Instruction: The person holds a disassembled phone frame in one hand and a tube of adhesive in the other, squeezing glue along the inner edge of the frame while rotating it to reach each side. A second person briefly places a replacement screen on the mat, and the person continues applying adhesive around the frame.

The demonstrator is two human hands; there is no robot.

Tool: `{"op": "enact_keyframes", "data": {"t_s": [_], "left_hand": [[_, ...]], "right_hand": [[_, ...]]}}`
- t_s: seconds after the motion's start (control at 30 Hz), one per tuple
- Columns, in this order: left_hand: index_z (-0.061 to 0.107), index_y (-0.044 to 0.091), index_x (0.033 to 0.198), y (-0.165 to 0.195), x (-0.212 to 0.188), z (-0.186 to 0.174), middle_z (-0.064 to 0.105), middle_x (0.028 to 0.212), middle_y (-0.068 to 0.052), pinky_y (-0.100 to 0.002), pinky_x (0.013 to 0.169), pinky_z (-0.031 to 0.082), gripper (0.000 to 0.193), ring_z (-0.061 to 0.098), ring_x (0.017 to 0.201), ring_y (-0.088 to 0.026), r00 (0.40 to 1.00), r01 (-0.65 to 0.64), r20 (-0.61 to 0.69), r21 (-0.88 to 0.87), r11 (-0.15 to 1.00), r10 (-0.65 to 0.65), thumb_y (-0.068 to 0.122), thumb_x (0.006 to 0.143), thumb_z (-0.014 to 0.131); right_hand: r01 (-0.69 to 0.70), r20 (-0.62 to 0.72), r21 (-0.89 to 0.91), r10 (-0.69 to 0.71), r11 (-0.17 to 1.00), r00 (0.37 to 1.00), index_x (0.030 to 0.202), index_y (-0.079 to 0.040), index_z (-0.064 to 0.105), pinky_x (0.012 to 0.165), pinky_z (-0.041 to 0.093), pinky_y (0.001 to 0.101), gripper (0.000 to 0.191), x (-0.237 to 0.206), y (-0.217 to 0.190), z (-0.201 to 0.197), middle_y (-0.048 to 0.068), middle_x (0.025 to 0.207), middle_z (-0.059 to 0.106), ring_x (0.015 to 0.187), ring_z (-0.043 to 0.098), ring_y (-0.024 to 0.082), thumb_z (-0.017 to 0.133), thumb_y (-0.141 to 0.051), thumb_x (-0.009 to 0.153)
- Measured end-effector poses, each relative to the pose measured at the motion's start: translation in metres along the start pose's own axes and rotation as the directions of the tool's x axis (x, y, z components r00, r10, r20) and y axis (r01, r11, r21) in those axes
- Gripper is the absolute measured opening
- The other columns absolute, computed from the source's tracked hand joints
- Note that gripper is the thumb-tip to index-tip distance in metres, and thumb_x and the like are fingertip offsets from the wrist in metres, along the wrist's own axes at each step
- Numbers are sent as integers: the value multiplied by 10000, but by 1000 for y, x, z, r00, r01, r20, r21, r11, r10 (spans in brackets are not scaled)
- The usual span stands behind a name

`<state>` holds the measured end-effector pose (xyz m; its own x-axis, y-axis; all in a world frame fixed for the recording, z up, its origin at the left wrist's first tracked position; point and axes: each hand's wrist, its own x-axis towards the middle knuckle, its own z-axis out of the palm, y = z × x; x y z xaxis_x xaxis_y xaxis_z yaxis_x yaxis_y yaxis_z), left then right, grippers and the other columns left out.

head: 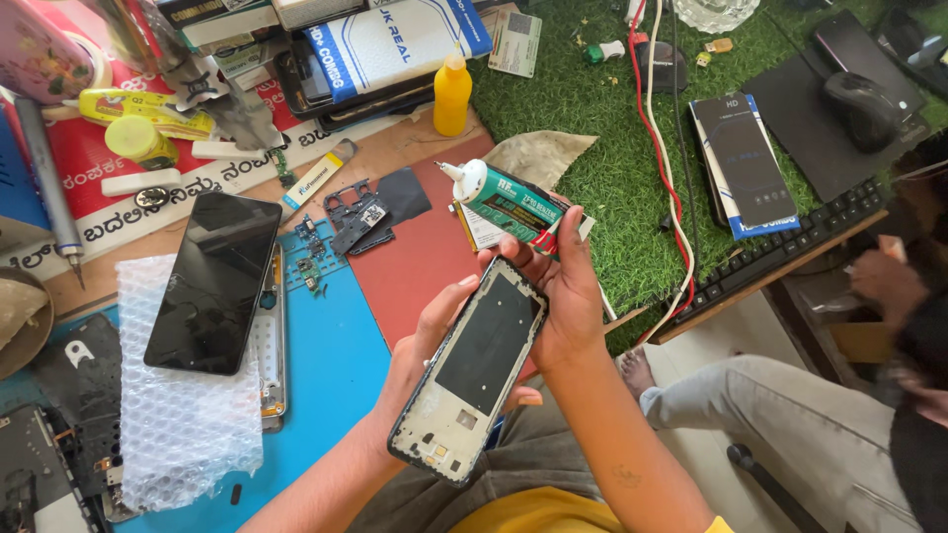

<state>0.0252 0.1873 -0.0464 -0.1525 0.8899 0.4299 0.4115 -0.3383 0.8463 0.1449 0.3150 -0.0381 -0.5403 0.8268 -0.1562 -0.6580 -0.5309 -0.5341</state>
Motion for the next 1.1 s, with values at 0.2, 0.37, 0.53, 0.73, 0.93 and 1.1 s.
{"op": "enact_keyframes", "data": {"t_s": [0.2,0.37,0.53,0.73,0.93,1.1], "left_hand": [[215,2,1539,0,1,1,694,1258,-107,-301,869,634,1114,767,1085,-212,998,-32,-63,-25,999,31,464,801,910],[264,49,1513,-1,4,-3,705,1207,-96,-291,854,624,1046,754,971,-184,995,-83,-40,172,982,91,437,796,920],[217,-10,1533,0,6,-4,698,1190,-59,-287,855,618,1004,754,1014,-175,994,-60,-92,34,998,63,428,892,855],[277,6,1515,4,4,-7,718,1118,-59,-285,693,623,950,771,812,-166,1000,1,-12,109,994,0,398,882,866],[245,-15,1516,8,5,-8,705,1102,-71,-291,659,620,961,771,799,-177,999,18,-47,71,997,-15,398,891,847],[215,-11,1534,12,5,-9,735,1066,-58,-302,688,623,993,790,839,-198,996,64,-66,8,998,-63,392,888,852]], "right_hand": [[27,-185,-11,-29,1000,982,1113,-50,671,847,626,407,454,1,-9,-5,133,945,736,909,735,254,516,-473,1052],[59,-62,160,-50,985,997,1144,-48,644,807,587,379,294,-21,-41,-24,137,1029,743,910,718,268,553,-325,1109],[62,-144,1,-61,998,988,1158,2,635,697,600,380,279,-74,-56,-57,151,976,737,801,726,259,529,-251,1111],[52,-217,-237,-105,970,970,1133,79,619,598,598,364,299,-128,-45,-91,178,908,719,727,725,242,519,-203,1119],[46,-220,-310,-119,950,968,1124,86,620,573,585,378,284,-134,-37,-104,187,857,718,681,716,254,536,-184,1107],[51,-206,-338,-126,940,970,1129,90,614,586,588,385,279,-135,-37,-97,193,870,713,698,717,269,537,-176,1098]]}}
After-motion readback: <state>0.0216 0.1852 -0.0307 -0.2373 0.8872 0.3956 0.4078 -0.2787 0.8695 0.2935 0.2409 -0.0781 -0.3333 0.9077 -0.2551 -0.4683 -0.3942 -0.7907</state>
